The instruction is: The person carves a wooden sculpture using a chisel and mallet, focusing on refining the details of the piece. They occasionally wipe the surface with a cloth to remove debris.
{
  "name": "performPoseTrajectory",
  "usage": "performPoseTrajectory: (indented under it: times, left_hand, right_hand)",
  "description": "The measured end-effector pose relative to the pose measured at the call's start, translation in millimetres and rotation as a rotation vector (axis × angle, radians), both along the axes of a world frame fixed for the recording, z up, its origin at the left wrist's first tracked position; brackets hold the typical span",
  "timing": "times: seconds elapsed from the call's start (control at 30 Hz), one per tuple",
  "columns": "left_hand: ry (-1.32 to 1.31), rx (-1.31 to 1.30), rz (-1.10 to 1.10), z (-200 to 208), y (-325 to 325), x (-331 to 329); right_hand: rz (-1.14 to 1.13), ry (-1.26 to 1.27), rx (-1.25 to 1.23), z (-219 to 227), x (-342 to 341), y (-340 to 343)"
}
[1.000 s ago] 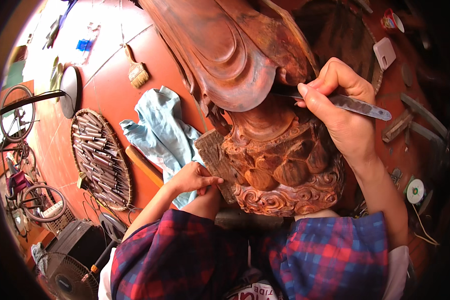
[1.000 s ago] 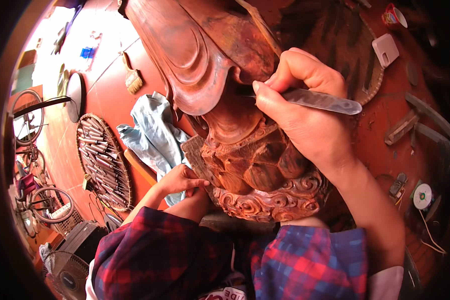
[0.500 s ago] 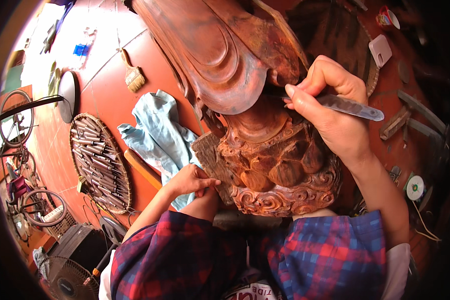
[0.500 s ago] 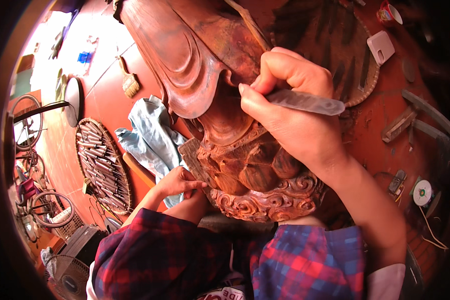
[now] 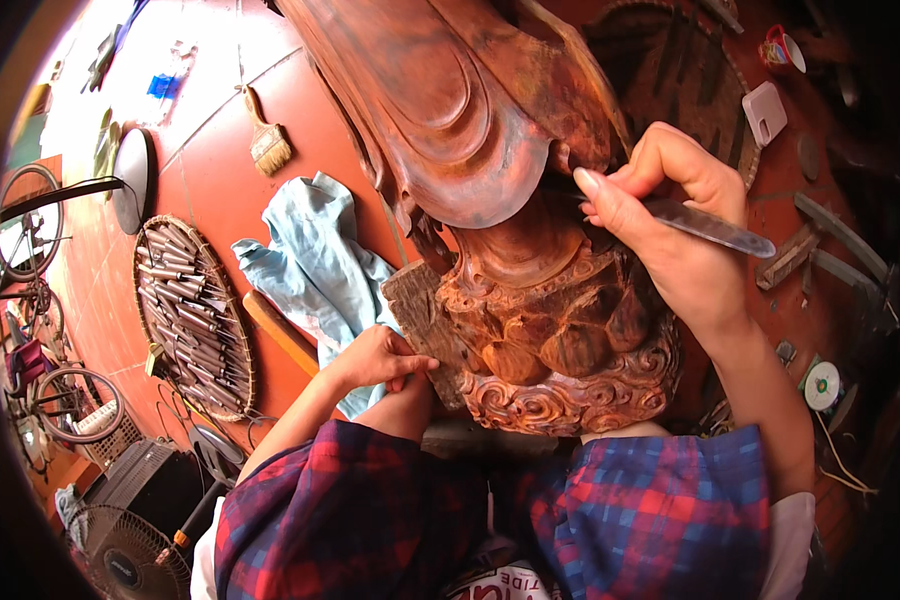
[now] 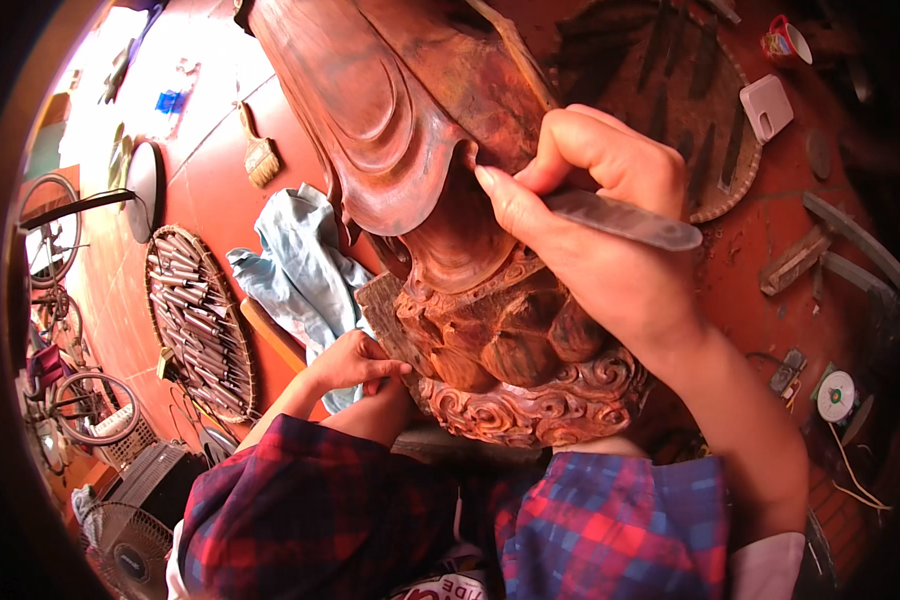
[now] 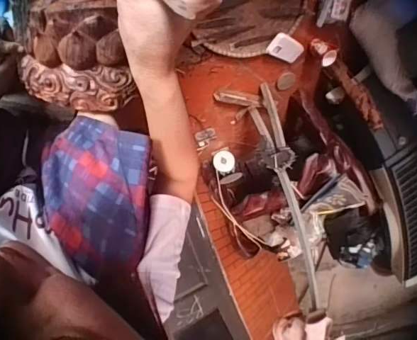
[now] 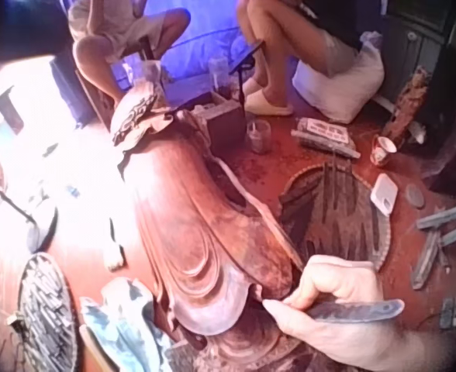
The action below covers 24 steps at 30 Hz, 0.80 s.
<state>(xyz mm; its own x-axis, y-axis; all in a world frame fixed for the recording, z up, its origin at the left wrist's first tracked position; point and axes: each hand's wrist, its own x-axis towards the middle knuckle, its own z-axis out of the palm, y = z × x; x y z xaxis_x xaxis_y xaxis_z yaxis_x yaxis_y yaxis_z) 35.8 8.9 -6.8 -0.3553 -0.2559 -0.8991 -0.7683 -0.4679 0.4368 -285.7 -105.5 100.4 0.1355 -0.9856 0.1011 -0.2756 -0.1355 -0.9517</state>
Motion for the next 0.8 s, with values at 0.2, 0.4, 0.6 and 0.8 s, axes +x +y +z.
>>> performPoseTrajectory:
  times: [0.2, 0.4, 0.6, 0.8]
  left_hand:
    - [0.002, -0.011, 0.003, 0.8, 0.3, -1.5]
    - [0.004, 0.004, 0.034, 1.1, 2.5, 2.3]
    - [0.014, 0.005, 0.035, 2.2, -0.3, -0.9]
    - [0.017, -0.037, 0.003, -1.1, 3.1, 1.9]
  right_hand:
    - [0.062, 0.072, 0.141, 17.8, -10.6, 2.8]
    - [0.191, 0.062, 0.145, 33.9, -12.6, -7.1]
    - [0.141, 0.232, -0.030, 16.3, -8.3, -2.0]
    - [0.267, 0.366, -0.122, 19.1, -12.9, 2.0]
